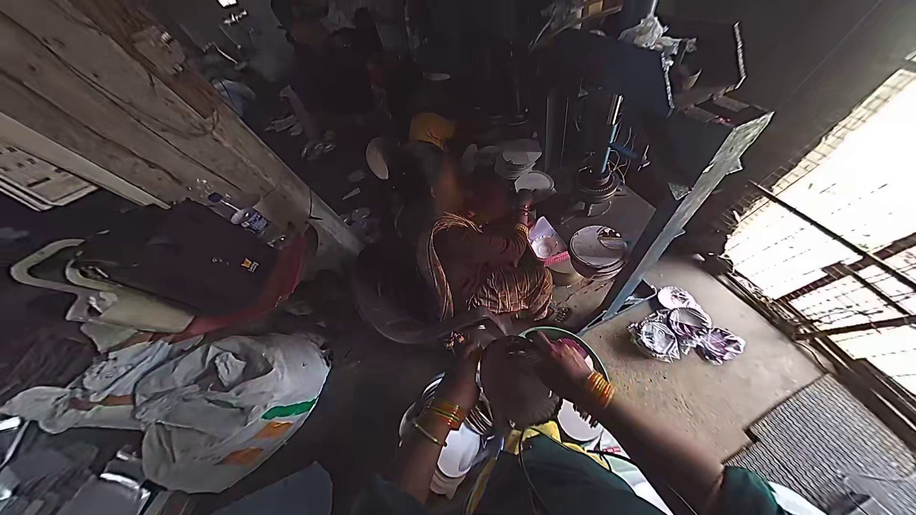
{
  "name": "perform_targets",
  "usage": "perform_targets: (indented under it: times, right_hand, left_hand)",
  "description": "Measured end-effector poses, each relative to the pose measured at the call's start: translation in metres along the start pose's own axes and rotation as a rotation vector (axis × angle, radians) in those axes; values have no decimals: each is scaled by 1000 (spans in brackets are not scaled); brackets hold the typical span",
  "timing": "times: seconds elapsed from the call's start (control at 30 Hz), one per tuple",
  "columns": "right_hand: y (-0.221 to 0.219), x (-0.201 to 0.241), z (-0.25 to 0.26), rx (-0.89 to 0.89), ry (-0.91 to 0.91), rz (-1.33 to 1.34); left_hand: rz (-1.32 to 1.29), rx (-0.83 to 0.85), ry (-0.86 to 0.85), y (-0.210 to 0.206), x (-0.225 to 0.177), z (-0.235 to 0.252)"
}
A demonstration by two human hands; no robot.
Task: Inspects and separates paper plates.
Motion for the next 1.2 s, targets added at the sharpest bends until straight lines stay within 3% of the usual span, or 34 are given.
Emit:
perform_targets:
  times: [0.1, 0.23, 0.4, 0.53, 0.67, 0.8, 0.97, 1.1, 1.2]
  right_hand:
    - [2, 7, -6, -91, -19, -25]
    - [-8, 16, -12, -159, 17, -14]
    - [-31, 14, -11, -23, -4, 71]
    - [-33, 18, -8, 4, 140, 204]
    - [-33, 22, -5, 19, 292, 251]
    - [-31, 23, -7, 7, 331, 250]
    - [-28, 17, -5, -34, 281, 253]
    - [-27, 12, -5, -75, 261, 268]
    - [-25, 5, -5, -115, 263, 324]
  left_hand:
    - [77, 62, 55, 6, -15, -13]
    - [81, 4, 35, 8, -35, -27]
    - [129, -2, -93, 1, -59, -38]
    - [160, -17, -207, -5, -69, -44]
    - [82, -181, -433, -1, -79, -53]
    - [37, -305, -603, 2, -83, -62]
    - [58, -433, -681, 4, -84, -67]
    - [18, -646, -822, 11, -77, -76]
    - [68, -751, -816, 15, -75, -80]
Point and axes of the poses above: each hand's wrist, its own z-axis towards the middle knuckle, its own y-axis out of the back of the hand, x = y × z, the point moved 10 cm from there along z, towards the middle knuckle, and after that the axes turned 9 degrees about -z, right-handed, at the moved point
